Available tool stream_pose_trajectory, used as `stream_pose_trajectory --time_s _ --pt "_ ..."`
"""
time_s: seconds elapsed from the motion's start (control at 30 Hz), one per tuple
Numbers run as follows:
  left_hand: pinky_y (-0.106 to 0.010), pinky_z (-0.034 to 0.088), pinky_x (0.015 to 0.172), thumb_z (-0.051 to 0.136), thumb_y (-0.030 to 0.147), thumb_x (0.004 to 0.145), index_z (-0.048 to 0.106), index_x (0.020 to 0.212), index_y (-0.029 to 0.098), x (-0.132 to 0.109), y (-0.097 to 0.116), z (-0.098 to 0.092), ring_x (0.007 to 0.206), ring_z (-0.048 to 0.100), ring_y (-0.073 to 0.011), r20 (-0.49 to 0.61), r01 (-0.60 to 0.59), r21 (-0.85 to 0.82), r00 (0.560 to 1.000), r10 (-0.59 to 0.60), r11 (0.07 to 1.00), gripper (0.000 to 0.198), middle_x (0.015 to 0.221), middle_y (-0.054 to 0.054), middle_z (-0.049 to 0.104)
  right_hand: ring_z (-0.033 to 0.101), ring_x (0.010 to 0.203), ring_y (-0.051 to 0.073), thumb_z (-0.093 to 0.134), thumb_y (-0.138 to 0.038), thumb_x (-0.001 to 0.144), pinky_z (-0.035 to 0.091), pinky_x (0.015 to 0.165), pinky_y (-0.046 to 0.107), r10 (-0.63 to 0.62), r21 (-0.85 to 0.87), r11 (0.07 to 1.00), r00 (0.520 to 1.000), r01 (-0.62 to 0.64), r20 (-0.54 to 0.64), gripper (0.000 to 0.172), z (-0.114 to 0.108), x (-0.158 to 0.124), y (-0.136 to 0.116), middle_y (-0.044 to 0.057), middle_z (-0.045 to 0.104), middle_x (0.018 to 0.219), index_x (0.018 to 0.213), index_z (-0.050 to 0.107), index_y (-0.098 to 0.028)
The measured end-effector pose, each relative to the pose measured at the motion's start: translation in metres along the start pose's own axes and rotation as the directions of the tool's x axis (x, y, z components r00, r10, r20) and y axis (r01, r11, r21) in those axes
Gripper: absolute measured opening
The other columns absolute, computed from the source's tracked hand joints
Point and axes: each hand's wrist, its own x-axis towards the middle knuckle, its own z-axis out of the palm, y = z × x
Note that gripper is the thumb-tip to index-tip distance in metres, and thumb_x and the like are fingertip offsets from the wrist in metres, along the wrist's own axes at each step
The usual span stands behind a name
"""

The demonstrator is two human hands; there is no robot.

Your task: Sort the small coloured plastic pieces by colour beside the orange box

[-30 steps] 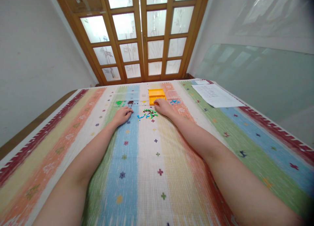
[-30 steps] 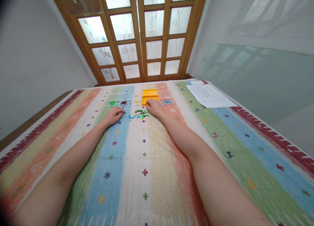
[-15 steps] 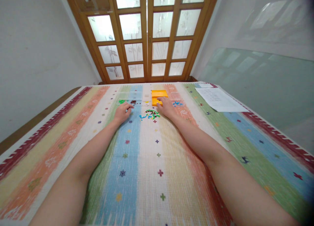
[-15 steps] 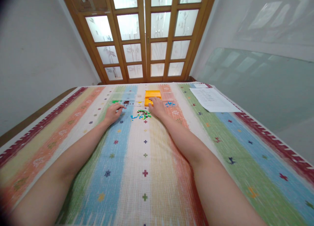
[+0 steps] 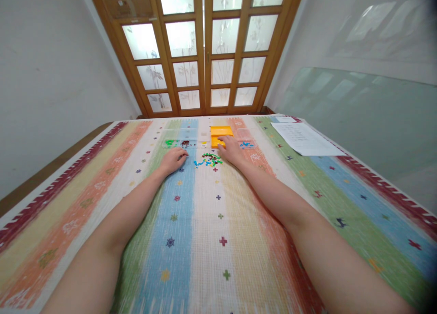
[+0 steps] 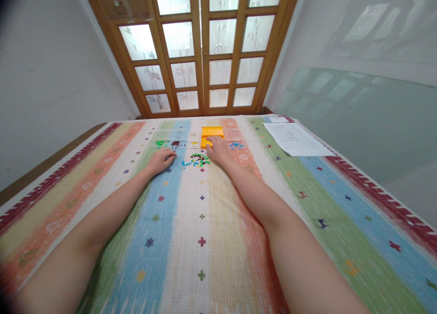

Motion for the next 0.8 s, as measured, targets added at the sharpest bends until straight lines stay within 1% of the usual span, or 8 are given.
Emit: stream_pose_trajectory --time_s 0.13,0.2,0.27,0.5,0.8 --pt "-0.042 0.049 0.105 0.053 0.029 0.1 0.073 0.121 0.025 0.0 0.015 0.002 0.115 0.063 -0.0264 0.108 -0.115 0.052 0.988 0.108 0.992 0.03 0.118 -0.009 0.07 0.06 0.115 0.032 0.057 -0.022 0.097 0.047 0.105 0.047 -0.031 0.011 0.999 0.998 0.031 -0.049 0.032 0.004 0.0 0.004 0.015 0.071 0.123 0.125 0.071 -0.018" --pt "-0.043 0.049 0.107 0.053 0.029 0.1 0.07 0.13 0.025 0.0 0.022 0.004 0.118 0.062 -0.0269 0.124 -0.155 0.055 0.981 0.147 0.986 0.034 0.124 -0.009 0.068 0.061 0.113 0.032 0.058 -0.023 0.096 0.048 0.103 0.047 -0.048 0.017 0.999 0.996 0.05 -0.072 0.03 0.005 0.0 0.005 0.014 0.071 0.121 0.123 0.072 -0.017" --pt "-0.043 0.049 0.107 0.053 0.028 0.101 0.069 0.133 0.025 0.0 0.027 0.006 0.119 0.061 -0.0275 0.126 -0.176 0.053 0.978 0.168 0.983 0.036 0.127 -0.01 0.067 0.062 0.112 0.031 0.057 -0.022 0.097 0.049 0.102 0.047 -0.054 0.018 0.998 0.996 0.056 -0.077 0.029 0.006 0.0 0.005 0.014 0.071 0.12 0.121 0.072 -0.017" --pt "-0.043 0.049 0.106 0.056 0.025 0.099 0.076 0.118 0.026 0.0 0.025 0.009 0.116 0.063 -0.0261 0.108 -0.178 -0.029 0.978 0.18 0.984 0.028 0.121 -0.009 0.068 0.062 0.112 0.032 0.057 -0.021 0.096 0.048 0.103 0.047 -0.056 0.012 0.998 0.997 0.056 -0.056 0.029 0.005 0.0 0.004 0.015 0.072 0.119 0.12 0.073 -0.016" --pt "-0.041 0.049 0.103 0.058 0.023 0.097 0.076 0.107 0.023 0.002 0.027 0.008 0.111 0.064 -0.0256 0.105 -0.181 -0.066 0.977 0.188 0.981 0.02 0.112 -0.008 0.071 0.062 0.112 0.031 0.056 -0.021 0.097 0.049 0.102 0.046 -0.06 0.014 0.998 0.997 0.061 -0.05 0.028 0.007 0.0 0.007 0.015 0.072 0.119 0.118 0.073 -0.016"
